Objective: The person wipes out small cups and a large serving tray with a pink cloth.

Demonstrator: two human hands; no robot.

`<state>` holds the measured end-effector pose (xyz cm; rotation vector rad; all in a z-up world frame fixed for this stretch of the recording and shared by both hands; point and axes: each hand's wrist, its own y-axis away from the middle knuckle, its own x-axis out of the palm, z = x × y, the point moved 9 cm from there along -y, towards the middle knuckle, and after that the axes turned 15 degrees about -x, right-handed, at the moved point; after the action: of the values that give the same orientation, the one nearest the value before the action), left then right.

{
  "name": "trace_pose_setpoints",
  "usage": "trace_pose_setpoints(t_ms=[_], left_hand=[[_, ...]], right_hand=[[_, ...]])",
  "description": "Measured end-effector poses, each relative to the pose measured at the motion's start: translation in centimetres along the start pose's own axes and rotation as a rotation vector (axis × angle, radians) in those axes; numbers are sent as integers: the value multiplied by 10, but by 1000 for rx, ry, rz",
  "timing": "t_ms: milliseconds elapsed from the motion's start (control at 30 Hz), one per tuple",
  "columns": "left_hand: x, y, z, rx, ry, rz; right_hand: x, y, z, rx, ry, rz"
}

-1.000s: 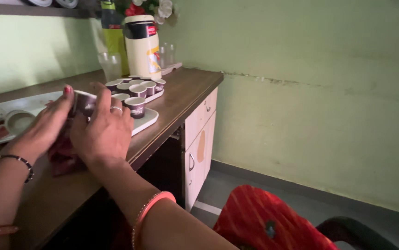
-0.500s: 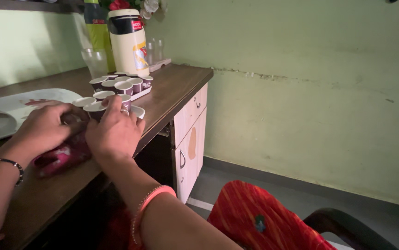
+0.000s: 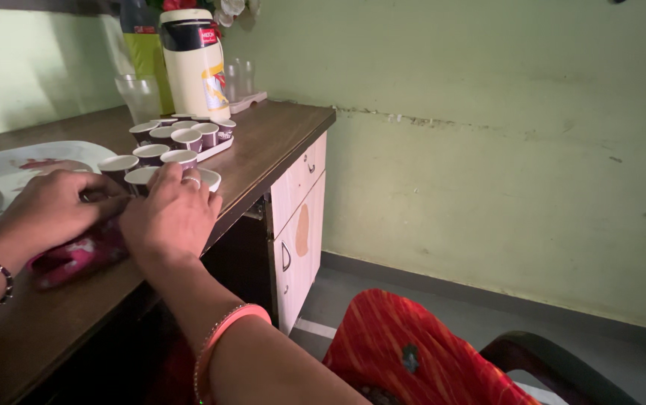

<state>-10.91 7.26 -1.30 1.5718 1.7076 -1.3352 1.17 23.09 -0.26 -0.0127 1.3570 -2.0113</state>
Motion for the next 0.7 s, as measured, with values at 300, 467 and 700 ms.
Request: trace_pose_setpoints(t_ms=[300,467,700], left_hand=[[3,0,-1,-22,15,45],[4,-1,-3,1,-1,38],[3,2,-6,-16,9,55]], right_hand=[[11,2,1,-6,33,143],[13,2,2,18,65,195],[11,0,2,0,127,153]])
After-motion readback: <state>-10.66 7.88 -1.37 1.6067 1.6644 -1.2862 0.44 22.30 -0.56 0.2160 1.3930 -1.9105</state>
